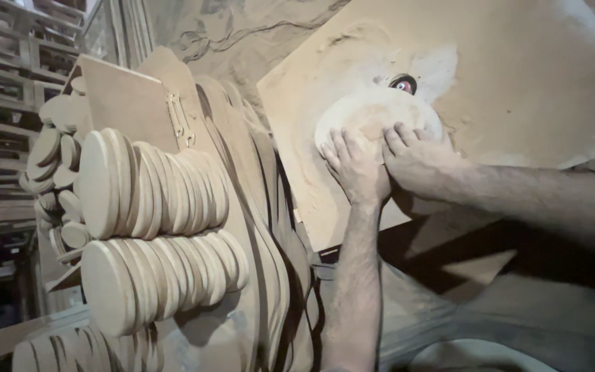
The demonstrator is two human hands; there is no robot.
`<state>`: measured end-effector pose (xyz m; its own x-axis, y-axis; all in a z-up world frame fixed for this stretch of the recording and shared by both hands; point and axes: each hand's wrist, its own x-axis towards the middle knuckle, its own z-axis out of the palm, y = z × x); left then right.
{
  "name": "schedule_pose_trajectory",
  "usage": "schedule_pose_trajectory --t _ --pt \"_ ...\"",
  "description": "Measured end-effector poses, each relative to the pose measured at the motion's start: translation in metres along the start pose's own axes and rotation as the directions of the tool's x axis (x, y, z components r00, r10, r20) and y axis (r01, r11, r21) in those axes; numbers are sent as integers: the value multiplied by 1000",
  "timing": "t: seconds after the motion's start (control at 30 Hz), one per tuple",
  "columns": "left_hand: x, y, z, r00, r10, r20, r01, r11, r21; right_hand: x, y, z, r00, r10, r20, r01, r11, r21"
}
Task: The person repeatedly picks up round wooden discs from a stack, rubs their edges against a sanding surface, and returns them to the stack. The process is repeated for multiple discs in a continuous loop.
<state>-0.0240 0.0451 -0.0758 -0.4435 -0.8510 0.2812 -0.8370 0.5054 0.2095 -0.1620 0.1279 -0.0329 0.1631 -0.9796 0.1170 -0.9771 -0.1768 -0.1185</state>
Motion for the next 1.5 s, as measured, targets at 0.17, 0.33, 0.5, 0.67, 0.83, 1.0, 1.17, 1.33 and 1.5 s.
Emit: schedule_pose_trajectory --t 0.17,0.33,0.5,0.67,0.83,1.0,1.17,1.33,1.5 --pt "2 -3 6 1000 -13 -23 15 997 82 6 -1 -1 1000 -9 12 8 998 61" --pt "12 -14 18 998 39 -57 -28 984 177 16 -1 1 995 -34 -94 33 999 -18" --pt "28 -30 29 996 80 -46 -69 975 209 33 5 12 996 -16 -88 20 999 47" --pt "40 -27 27 997 60 -45 -53 988 146 41 11 18 995 -35 -98 38 999 29" --pt "43 -19 -25 978 44 205 -76 986 151 40 12 14 991 -34 -127 39 998 39" --pt "103 -58 -89 764 381 520 -437 899 -18 37 13 12 998 -57 6 57 998 34" --pt "150 -81 -66 596 656 463 -666 726 -172 40 14 5 999 -37 -31 39 996 77" --pt "128 -88 -50 694 664 278 -592 746 -303 42 15 6 1000 -2 20 -1 988 156" --pt "84 -66 -66 828 491 269 -465 871 -157 41 7 13 997 13 76 -20 995 99"
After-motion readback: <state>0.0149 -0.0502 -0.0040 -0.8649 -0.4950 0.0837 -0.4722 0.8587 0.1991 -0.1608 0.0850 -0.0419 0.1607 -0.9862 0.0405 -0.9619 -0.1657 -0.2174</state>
